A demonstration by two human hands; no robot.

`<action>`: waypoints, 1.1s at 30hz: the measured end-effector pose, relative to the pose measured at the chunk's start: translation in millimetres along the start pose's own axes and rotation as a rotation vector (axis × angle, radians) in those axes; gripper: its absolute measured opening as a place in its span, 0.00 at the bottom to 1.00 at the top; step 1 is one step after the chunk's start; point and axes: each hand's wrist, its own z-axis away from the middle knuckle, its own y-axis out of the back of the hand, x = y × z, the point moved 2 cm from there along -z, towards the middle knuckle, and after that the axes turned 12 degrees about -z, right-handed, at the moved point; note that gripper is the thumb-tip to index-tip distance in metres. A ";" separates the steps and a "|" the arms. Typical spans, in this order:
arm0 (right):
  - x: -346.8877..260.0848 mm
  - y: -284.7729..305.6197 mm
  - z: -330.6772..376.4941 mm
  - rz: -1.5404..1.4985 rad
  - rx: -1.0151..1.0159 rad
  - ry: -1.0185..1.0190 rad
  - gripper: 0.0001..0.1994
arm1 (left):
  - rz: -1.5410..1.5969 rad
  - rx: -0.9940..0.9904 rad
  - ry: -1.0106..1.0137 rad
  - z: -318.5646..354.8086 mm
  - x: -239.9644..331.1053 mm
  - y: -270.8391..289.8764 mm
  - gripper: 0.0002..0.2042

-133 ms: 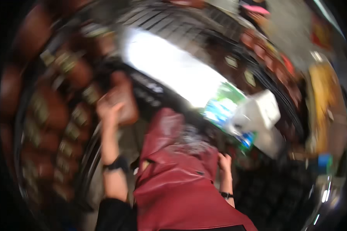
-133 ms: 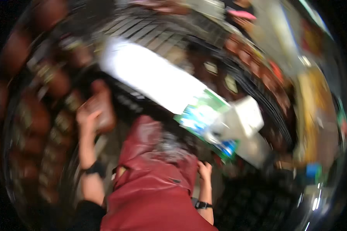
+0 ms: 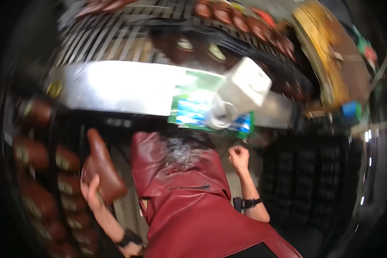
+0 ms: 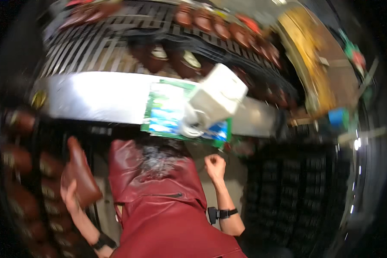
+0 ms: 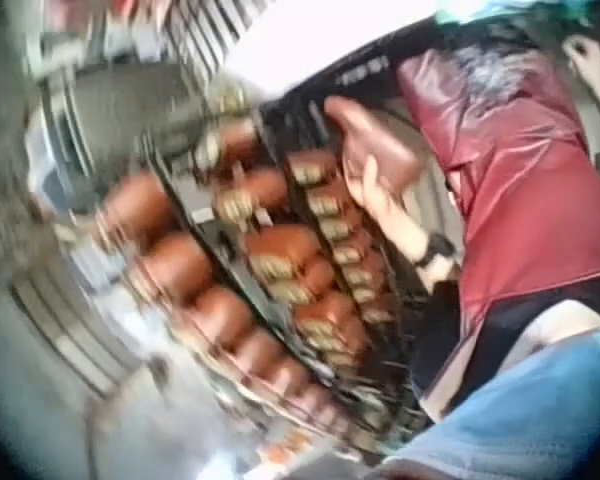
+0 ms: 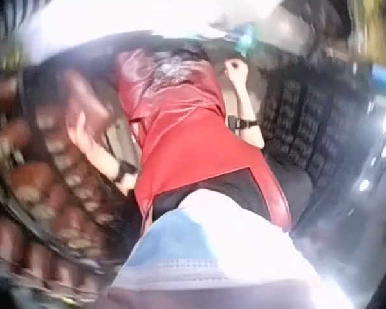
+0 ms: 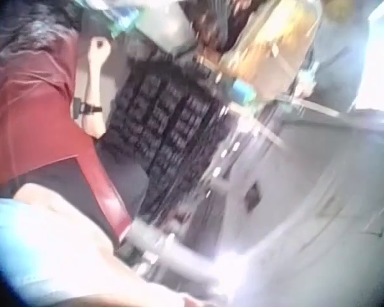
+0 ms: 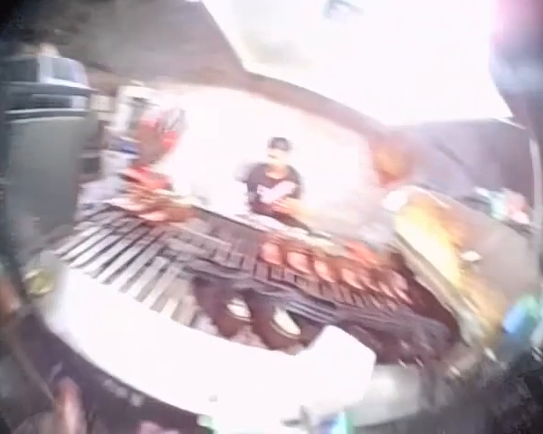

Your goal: Applying glue to the edges of shoe uppers and selecting matching outsoles in a shoe manufacturing facility.

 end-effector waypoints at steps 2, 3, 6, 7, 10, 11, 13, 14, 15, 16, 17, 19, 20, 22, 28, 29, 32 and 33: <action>-4.8 15.9 47.9 -0.203 0.312 0.129 0.11 | -0.110 -0.023 0.015 35.9 11.0 24.5 0.36; -25.7 22.0 56.2 -0.314 0.409 0.132 0.07 | -0.009 -0.032 -0.022 52.4 4.7 30.6 0.37; -114.7 7.2 53.9 -0.353 0.473 0.483 0.09 | 0.966 -0.341 -0.177 24.7 -61.1 9.3 0.34; -126.3 3.3 42.6 -0.299 0.484 0.704 0.13 | 0.711 -0.321 0.169 2.1 -49.3 24.8 0.32; -203.4 -34.0 14.7 0.060 0.155 0.808 0.32 | 0.621 -0.870 0.274 -47.5 27.2 -113.5 0.23; -211.9 -48.7 0.9 0.099 0.106 0.899 0.31 | 0.610 -1.094 0.215 -59.5 23.0 -123.0 0.20; -213.7 -64.1 -8.7 0.302 -0.078 0.838 0.25 | 0.775 -0.708 0.167 -36.6 25.4 -170.9 0.13; -212.3 -68.1 -9.2 0.282 -0.085 0.831 0.25 | 0.755 -0.698 0.165 -40.0 31.0 -165.7 0.13; -202.6 -65.1 -8.5 0.327 -0.072 0.812 0.21 | 0.672 -0.664 0.125 -62.5 32.0 -147.5 0.13; -194.5 -60.6 -7.0 0.373 -0.059 0.792 0.17 | 0.589 -0.632 0.087 -49.5 30.0 -129.2 0.14; -201.3 -63.1 -1.5 0.146 0.022 0.837 0.11 | 0.493 -0.553 0.021 -54.8 38.2 -121.3 0.14; -193.0 -42.7 10.2 0.004 0.125 0.574 0.07 | 0.347 -0.494 -0.048 -103.9 28.2 -115.3 0.15; -185.2 -40.7 13.0 0.014 0.148 0.486 0.06 | 0.266 -0.461 -0.084 -108.2 25.9 -118.3 0.16; -176.1 -44.3 5.7 0.059 0.107 0.581 0.07 | 0.106 -0.405 -0.155 -110.8 21.7 -110.6 0.17; -183.4 -9.8 14.9 -0.161 0.192 0.652 0.04 | -0.367 -0.263 -0.384 -111.3 12.7 -95.2 0.21; -180.2 -14.4 18.7 -0.171 0.194 0.647 0.04 | -0.450 -0.228 -0.436 -114.1 15.3 -108.8 0.21; -157.3 -31.3 20.5 -0.410 0.126 0.354 0.04 | -0.690 -0.134 -0.593 -95.0 17.5 -146.6 0.23; -154.9 -30.0 21.6 -0.320 0.139 0.442 0.05 | -0.754 -0.112 -0.639 -112.6 9.7 -151.8 0.24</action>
